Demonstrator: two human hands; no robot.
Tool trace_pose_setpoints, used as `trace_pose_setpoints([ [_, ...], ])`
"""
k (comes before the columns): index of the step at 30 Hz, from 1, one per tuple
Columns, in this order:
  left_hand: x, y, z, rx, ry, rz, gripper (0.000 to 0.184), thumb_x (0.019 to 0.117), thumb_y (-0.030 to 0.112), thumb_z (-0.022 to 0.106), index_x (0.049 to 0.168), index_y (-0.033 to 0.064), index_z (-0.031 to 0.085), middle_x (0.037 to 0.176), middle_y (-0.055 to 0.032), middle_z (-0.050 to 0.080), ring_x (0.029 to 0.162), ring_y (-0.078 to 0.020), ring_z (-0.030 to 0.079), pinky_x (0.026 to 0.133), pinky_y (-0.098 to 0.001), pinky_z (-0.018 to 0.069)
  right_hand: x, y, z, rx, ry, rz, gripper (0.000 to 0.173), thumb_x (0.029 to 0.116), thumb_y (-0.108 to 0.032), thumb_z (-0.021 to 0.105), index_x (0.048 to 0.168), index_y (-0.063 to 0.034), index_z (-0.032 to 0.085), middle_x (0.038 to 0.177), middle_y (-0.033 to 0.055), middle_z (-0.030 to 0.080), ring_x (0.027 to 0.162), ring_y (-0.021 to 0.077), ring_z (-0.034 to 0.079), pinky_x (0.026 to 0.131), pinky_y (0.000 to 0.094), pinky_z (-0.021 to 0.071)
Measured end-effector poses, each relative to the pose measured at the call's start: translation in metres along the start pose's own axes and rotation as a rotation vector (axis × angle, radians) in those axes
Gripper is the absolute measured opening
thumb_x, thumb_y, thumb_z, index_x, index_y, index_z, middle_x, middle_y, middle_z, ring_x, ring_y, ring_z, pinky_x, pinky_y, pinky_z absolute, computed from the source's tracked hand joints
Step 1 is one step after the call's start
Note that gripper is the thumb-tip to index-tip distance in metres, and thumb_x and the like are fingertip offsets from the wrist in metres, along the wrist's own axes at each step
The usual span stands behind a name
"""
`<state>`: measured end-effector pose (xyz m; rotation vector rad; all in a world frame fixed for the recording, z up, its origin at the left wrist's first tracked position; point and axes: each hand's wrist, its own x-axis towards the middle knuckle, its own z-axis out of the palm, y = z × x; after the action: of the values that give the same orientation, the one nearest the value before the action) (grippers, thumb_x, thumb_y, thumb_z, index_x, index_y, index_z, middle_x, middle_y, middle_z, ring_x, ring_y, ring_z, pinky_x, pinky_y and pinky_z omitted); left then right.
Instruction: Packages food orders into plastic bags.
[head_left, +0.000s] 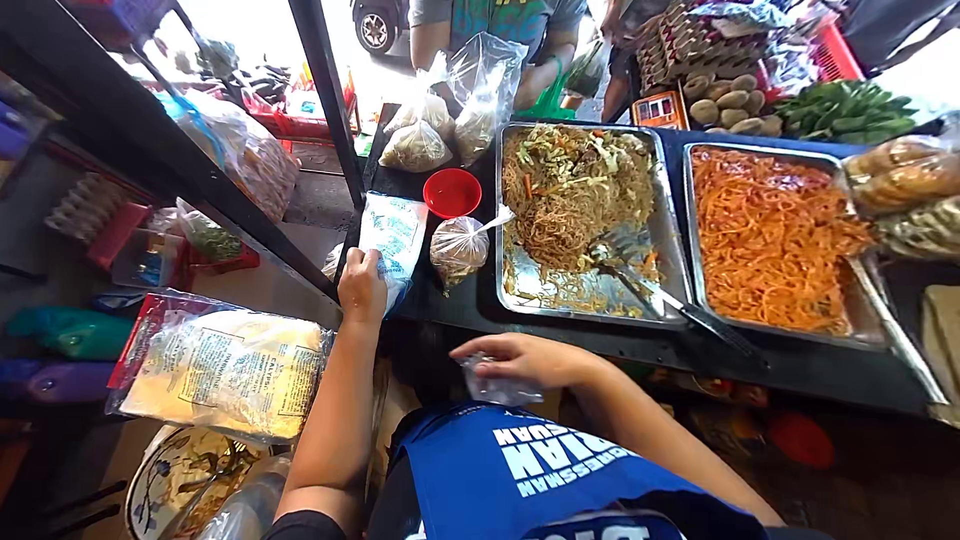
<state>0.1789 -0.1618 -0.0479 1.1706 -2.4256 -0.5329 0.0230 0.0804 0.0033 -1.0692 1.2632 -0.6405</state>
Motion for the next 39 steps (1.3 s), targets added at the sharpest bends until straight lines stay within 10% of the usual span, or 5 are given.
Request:
trace_pose_setpoints([
  [7,-0.030,0.015,-0.029,-0.134,-0.163,-0.111,0.075,0.0798,-0.003,0.073,0.150,0.0110,0.052,0.155,-0.0269,0.037,0.130,-0.0486,0.051,0.101,-0.0621,0.0503,-0.048,0.012,-0.020,0.206,0.396,-0.018,0.034,0.1079,-0.027,0.051,0.137,-0.0118,0.060,0.100,0.0016,0.073,0.086,0.0092,0.069,0.078,0.0273,0.0586],
  [14,-0.045,0.029,-0.034,-0.001,0.049,-0.310,0.054,0.0919,0.004,0.063,0.145,0.0085,0.055,0.089,-0.0237,0.070,0.081,-0.0444,0.070,0.073,-0.0658,0.0539,-0.034,0.005,-0.020,0.291,0.381,-0.086,0.031,0.1075,-0.023,0.053,0.135,-0.0097,0.059,0.093,0.0005,0.071,0.079,0.0076,0.067,0.073,0.0250,0.0564],
  [17,-0.049,0.024,-0.016,-0.449,0.078,-0.456,0.076,0.0856,-0.004,0.058,0.157,0.0053,0.033,0.078,-0.0155,0.069,0.067,-0.0239,0.068,0.068,-0.0452,0.0591,-0.032,0.001,-0.022,0.240,0.287,-0.090,0.030,0.1077,-0.023,0.053,0.134,-0.0110,0.059,0.094,-0.0002,0.072,0.080,0.0069,0.068,0.074,0.0241,0.0568],
  [23,-0.074,0.026,0.004,-1.549,0.182,-0.581,0.062,0.0919,-0.005,0.037,0.151,0.0093,0.025,0.134,-0.0163,0.056,0.116,-0.0237,0.061,0.101,-0.0420,0.0501,-0.041,0.019,-0.024,0.238,0.236,-0.066,0.030,0.1076,-0.025,0.054,0.134,-0.0115,0.060,0.095,0.0010,0.072,0.081,0.0074,0.068,0.074,0.0237,0.0569],
  [39,-0.051,0.052,0.059,-0.964,0.518,-0.589,0.089,0.0814,-0.016,0.066,0.157,0.0099,0.028,0.146,-0.0261,0.047,0.122,-0.0339,0.060,0.096,-0.0494,0.0547,-0.074,0.030,-0.044,0.230,0.226,-0.100,0.027,0.1071,-0.024,0.055,0.130,-0.0119,0.062,0.094,-0.0006,0.071,0.080,0.0060,0.067,0.073,0.0224,0.0562],
])
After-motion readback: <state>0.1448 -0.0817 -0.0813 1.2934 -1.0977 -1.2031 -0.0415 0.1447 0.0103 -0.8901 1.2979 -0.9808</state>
